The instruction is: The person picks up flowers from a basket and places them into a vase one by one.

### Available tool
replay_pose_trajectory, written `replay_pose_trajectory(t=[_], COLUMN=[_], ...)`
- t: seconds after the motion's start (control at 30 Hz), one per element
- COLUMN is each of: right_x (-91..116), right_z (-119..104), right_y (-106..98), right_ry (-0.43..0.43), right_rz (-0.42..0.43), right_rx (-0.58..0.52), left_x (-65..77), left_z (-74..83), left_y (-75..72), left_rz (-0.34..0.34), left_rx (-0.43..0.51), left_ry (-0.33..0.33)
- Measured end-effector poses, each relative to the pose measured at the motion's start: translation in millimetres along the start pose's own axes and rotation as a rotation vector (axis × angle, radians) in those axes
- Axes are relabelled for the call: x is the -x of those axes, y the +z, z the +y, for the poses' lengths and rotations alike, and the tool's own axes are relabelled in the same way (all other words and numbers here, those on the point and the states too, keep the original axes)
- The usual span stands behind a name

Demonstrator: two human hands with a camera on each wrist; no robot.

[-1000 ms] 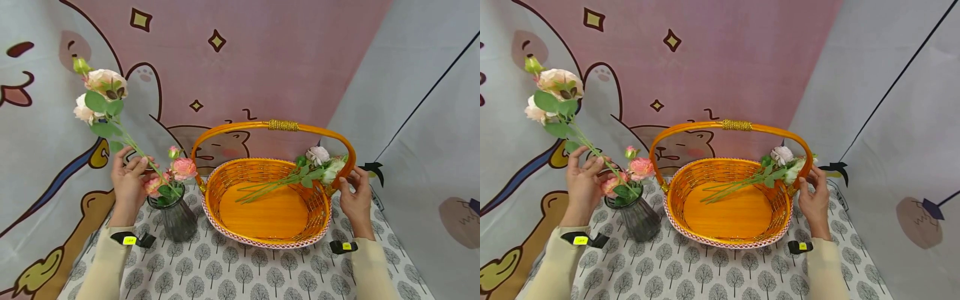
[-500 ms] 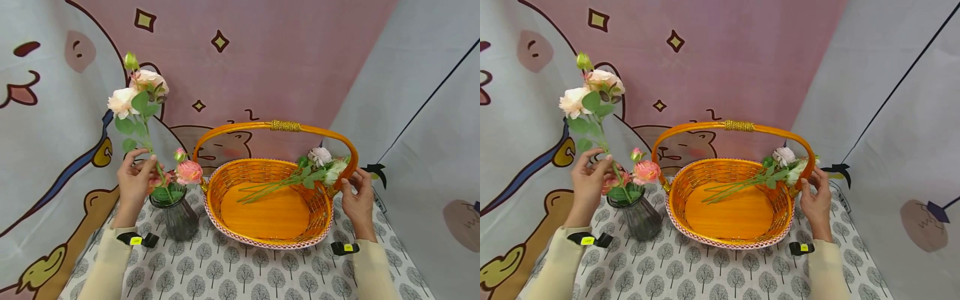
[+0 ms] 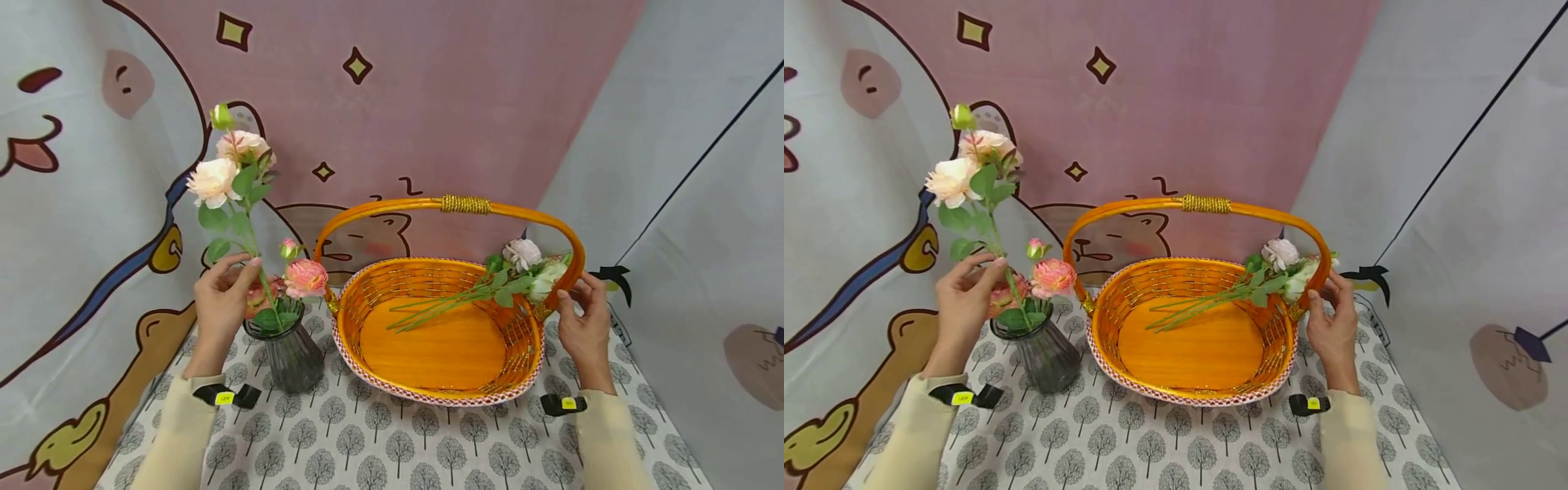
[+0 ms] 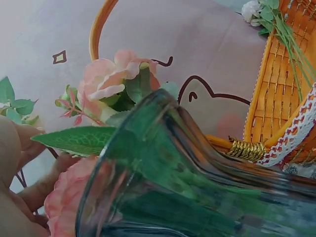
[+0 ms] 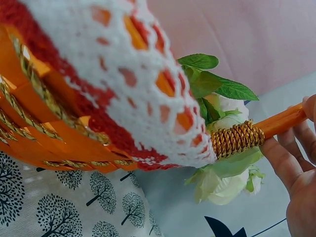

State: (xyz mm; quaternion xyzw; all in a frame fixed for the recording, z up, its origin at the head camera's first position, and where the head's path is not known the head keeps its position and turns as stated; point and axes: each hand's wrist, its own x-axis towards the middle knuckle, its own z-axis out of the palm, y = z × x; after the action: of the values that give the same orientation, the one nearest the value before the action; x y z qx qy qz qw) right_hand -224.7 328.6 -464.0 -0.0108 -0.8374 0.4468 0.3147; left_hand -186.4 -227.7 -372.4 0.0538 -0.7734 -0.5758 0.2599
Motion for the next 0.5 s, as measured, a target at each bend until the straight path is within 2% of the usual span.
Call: replay_pose_trajectory(t=[0.13, 0.3, 0.5], right_x=[-0.3, -0.6, -0.1], right_z=[-1.0, -0.8, -0.3], right_y=[-0.2, -0.3, -0.2], right_ry=[0.021, 0.038, 0.034], right_rz=[0.004, 0.004, 0.007], right_rx=[0.021, 0.041, 0.032], left_x=[0.9, 2.4, 4.4], left_z=[-1.1, -0.9, -1.1], left_y=[-0.5, -2.6, -3.8], left_rz=[0.0, -0.014, -0.033], left_rx=[0.008, -0.018, -0.034], left_ry=[-0.033, -0.04, 0.019])
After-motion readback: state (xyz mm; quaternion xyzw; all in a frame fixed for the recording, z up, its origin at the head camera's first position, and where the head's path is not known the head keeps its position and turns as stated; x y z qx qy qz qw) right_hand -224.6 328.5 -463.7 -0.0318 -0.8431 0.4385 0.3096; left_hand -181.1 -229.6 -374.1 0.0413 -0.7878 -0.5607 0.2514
